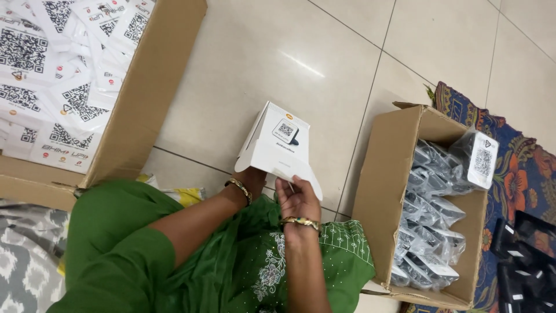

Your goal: The person applies QR code labels to device boxes and organizes them into larger containers.

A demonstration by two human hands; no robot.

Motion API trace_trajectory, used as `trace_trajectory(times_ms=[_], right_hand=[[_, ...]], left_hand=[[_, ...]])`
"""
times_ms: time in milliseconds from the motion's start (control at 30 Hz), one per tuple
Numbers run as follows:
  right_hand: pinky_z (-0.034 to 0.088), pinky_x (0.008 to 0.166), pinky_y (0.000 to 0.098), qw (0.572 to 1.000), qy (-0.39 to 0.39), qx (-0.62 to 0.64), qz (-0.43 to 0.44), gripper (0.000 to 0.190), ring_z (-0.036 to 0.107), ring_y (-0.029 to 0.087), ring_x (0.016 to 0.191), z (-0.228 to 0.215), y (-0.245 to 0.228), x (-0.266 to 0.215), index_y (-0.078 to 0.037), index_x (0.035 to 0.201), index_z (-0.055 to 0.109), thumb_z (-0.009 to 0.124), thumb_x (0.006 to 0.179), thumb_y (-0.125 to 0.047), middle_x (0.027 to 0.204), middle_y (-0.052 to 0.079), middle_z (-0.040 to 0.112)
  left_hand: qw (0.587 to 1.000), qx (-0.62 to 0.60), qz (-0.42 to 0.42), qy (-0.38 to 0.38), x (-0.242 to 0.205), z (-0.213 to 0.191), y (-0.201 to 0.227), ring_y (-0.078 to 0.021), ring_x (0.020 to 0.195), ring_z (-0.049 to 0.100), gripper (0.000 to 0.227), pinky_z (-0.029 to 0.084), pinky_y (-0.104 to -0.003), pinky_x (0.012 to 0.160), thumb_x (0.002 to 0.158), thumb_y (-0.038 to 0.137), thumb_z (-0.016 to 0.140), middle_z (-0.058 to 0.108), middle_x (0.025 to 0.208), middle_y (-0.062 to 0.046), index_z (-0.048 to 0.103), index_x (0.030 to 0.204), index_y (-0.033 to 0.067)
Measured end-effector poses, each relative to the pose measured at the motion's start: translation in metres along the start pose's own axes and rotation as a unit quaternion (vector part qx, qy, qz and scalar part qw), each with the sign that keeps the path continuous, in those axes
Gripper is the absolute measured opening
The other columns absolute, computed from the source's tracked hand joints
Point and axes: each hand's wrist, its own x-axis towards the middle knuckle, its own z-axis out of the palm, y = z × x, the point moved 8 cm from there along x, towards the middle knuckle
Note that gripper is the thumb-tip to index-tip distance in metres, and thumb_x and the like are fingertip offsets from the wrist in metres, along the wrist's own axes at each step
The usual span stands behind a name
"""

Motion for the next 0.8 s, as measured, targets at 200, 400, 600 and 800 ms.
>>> trace_trajectory(times_ms=[200, 400, 600, 800], right_hand=[[0.059, 0.098, 0.0530, 0.989, -0.075, -0.083, -0.101, 0.032, 0.069, 0.036, 0.108, 0.065, -0.081, 0.009, -0.001, 0.113, 0.053, 0.067, 0.092, -0.022, 0.112, 0.018, 0.065], [0.052, 0.103, 0.0456, 0.910, -0.139, -0.296, -0.255, 0.059, 0.058, 0.026, 0.131, 0.129, -0.143, 0.054, -0.007, 0.147, 0.048, 0.069, 0.092, -0.015, 0.146, 0.009, 0.057], [0.051, 0.101, 0.0431, 0.645, -0.102, -0.573, -0.495, 0.055, 0.059, 0.033, 0.129, 0.170, -0.147, 0.113, -0.007, 0.143, 0.053, 0.072, 0.091, -0.006, 0.144, 0.014, 0.059], [0.054, 0.098, 0.0408, 0.512, -0.146, -0.675, -0.510, 0.029, 0.068, 0.034, 0.113, 0.136, -0.073, 0.132, -0.008, 0.115, 0.074, 0.076, 0.086, -0.010, 0.120, 0.015, 0.072]], left_hand=[[0.988, 0.092, -0.030, -0.120, -0.012, -0.020, 0.007, -0.0351, 0.137, 0.043, 0.046, 0.039, -0.049, 0.109, 0.091, 0.023, 0.062, 0.035, 0.156, -0.021, 0.057, 0.132, 0.0030], [0.991, 0.076, -0.042, -0.103, -0.010, -0.019, 0.003, -0.0393, 0.131, 0.044, 0.042, 0.039, -0.045, 0.109, 0.084, 0.016, 0.065, 0.028, 0.158, -0.028, 0.062, 0.123, 0.0006], [0.993, 0.082, -0.050, -0.075, -0.008, -0.008, 0.000, -0.0414, 0.140, 0.038, 0.039, 0.039, -0.044, 0.106, 0.085, 0.018, 0.065, 0.031, 0.155, -0.027, 0.064, 0.120, 0.0001], [0.990, 0.092, -0.040, -0.103, -0.007, -0.010, 0.003, -0.0372, 0.128, 0.044, 0.042, 0.037, -0.042, 0.105, 0.083, 0.020, 0.064, 0.023, 0.160, -0.032, 0.064, 0.121, 0.0006]])
